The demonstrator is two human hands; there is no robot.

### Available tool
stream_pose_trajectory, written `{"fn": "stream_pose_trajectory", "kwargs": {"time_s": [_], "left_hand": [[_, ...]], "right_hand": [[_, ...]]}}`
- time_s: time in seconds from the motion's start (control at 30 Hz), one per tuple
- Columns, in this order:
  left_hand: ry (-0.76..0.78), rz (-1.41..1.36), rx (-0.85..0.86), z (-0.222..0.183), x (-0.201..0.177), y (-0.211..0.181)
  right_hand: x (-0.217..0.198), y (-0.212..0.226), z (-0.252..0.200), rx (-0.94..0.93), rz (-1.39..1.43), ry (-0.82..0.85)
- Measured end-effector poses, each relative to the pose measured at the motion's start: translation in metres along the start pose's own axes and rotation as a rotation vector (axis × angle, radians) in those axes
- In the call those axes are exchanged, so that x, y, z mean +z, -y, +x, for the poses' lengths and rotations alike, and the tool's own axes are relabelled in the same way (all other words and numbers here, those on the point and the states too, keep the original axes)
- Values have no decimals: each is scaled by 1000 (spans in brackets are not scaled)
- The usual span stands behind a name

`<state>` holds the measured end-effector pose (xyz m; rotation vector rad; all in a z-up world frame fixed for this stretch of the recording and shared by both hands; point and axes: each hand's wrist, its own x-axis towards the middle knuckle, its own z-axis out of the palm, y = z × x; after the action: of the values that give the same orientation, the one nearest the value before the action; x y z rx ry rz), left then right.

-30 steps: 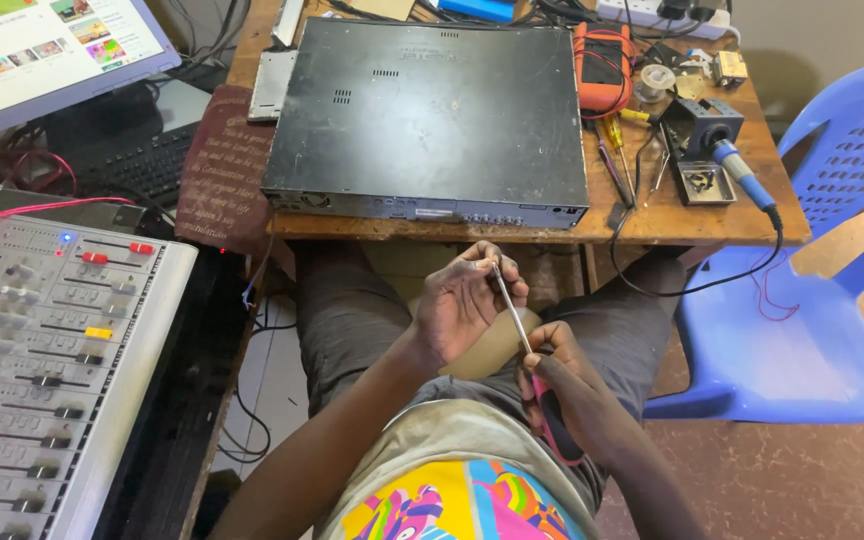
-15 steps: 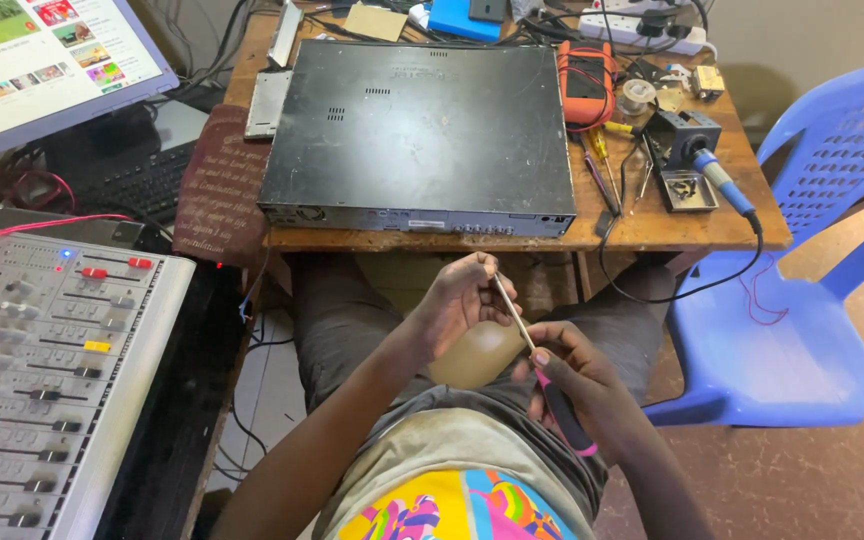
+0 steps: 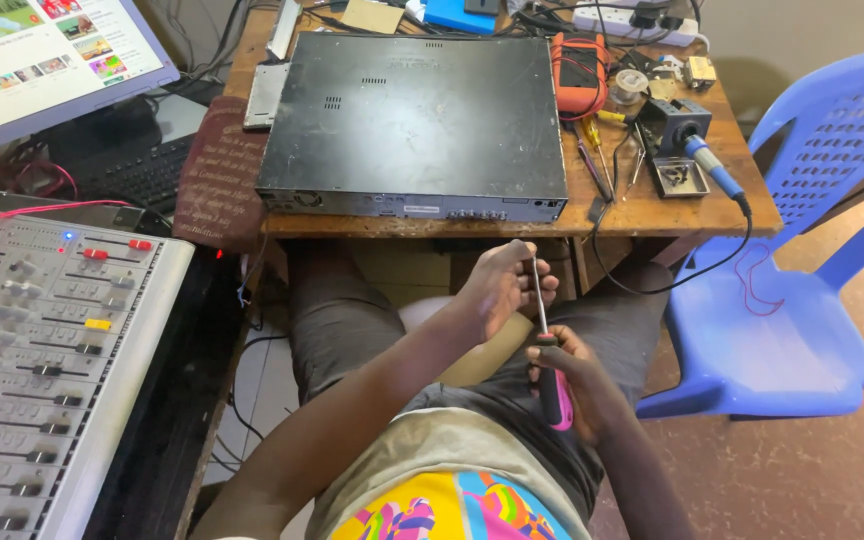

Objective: Disassembling an electronic device using a screwdriver and testing components with a multimeter.

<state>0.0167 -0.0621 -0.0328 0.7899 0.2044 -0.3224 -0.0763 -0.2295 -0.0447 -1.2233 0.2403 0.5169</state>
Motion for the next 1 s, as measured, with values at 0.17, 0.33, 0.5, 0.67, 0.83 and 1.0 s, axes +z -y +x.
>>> {"fn": "stream_pose_trajectory", "kwargs": {"time_s": [0.17,0.33,0.5,0.67,0.83,1.0], "left_hand": [[-13,-64,57,2,10,-5],[33,-49,64,8,13,-16],[16,-37,64,48,3,-3],[-24,-68,92,89,3,12],[-91,-64,135,101,6,15],[-121,-116,151,103,6,13]], "right_hand": [[9,8,-12,-92,119,9],[24,12,-22,-217,104,-59],[18,2,11,-306,31,-156],[23,14,29,-342,-20,-214],[17,23,38,-347,-36,-216],[20,29,41,-288,-124,-224]]}}
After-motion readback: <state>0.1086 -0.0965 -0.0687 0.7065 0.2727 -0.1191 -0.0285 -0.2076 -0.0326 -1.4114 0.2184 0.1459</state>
